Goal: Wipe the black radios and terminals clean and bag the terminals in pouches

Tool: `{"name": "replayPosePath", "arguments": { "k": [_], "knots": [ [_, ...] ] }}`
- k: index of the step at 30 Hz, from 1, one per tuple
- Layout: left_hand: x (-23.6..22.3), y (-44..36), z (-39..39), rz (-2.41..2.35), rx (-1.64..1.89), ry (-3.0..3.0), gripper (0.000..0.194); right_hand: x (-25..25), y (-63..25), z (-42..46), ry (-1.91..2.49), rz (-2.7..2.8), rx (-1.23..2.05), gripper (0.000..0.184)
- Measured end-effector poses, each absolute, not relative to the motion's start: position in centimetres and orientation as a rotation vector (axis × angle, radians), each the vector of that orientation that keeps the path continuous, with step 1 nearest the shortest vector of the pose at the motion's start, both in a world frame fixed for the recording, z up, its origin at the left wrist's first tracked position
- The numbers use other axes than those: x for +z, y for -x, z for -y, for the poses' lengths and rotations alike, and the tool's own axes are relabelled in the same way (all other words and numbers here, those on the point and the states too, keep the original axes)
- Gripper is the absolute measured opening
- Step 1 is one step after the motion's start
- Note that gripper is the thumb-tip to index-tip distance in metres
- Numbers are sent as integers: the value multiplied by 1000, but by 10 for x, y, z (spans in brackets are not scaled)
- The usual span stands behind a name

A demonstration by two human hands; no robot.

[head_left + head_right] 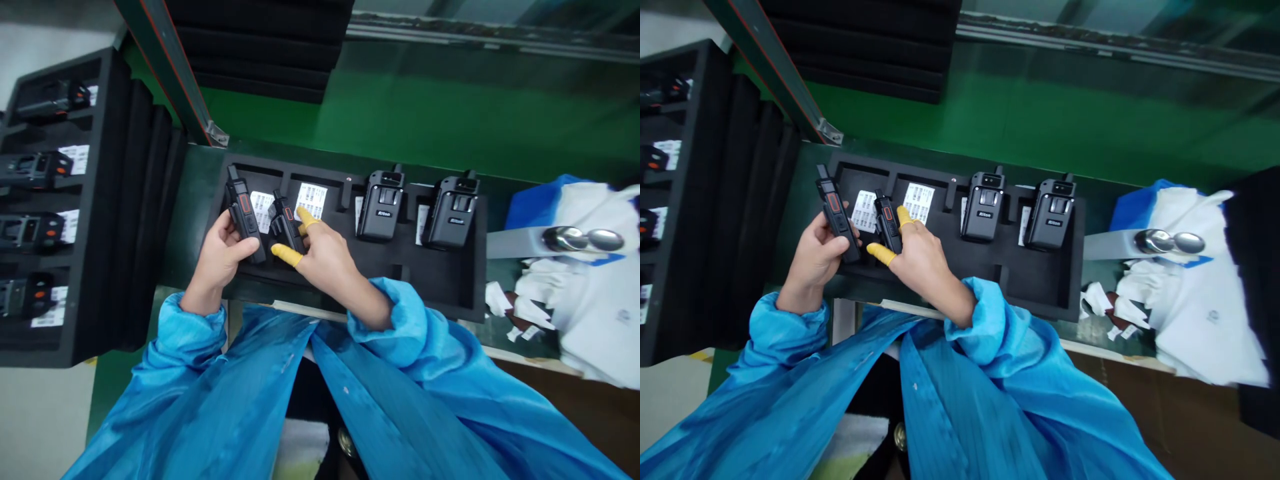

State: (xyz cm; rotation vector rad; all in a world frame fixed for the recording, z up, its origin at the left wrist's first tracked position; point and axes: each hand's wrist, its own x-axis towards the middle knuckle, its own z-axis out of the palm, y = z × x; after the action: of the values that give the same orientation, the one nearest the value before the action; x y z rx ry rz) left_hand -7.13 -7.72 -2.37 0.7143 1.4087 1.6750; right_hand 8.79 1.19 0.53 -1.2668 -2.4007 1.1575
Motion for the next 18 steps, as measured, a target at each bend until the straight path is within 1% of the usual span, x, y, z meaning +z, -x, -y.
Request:
{"name": "replayPosePath", "arguments": {
  "k": [2,4,6,10,13,16,18],
  "knots": [
    [-28,70,76,-1464,1704,-778,73,12,-84,-19,1320,2510,1126,44],
    [-31,68,75,-1507,1713,-838,76,11,-86,-22,1365,2472,1144,37],
    [-33,65,75,-1539,1698,-906,78,3,-94,-23,1320,2292,1229,40],
    [-37,57,74,-1649,1751,-1083,82,-21,-119,-18,1101,1880,1418,54],
    [-42,50,74,-1751,1831,-1220,78,-36,-136,-13,1067,1816,1295,52],
    [-44,44,75,-1775,1852,-1351,69,-43,-143,-7,985,1882,1073,41],
    [-42,41,75,-1793,1855,-1439,66,-43,-143,-4,862,1956,948,34]
  ]
}}
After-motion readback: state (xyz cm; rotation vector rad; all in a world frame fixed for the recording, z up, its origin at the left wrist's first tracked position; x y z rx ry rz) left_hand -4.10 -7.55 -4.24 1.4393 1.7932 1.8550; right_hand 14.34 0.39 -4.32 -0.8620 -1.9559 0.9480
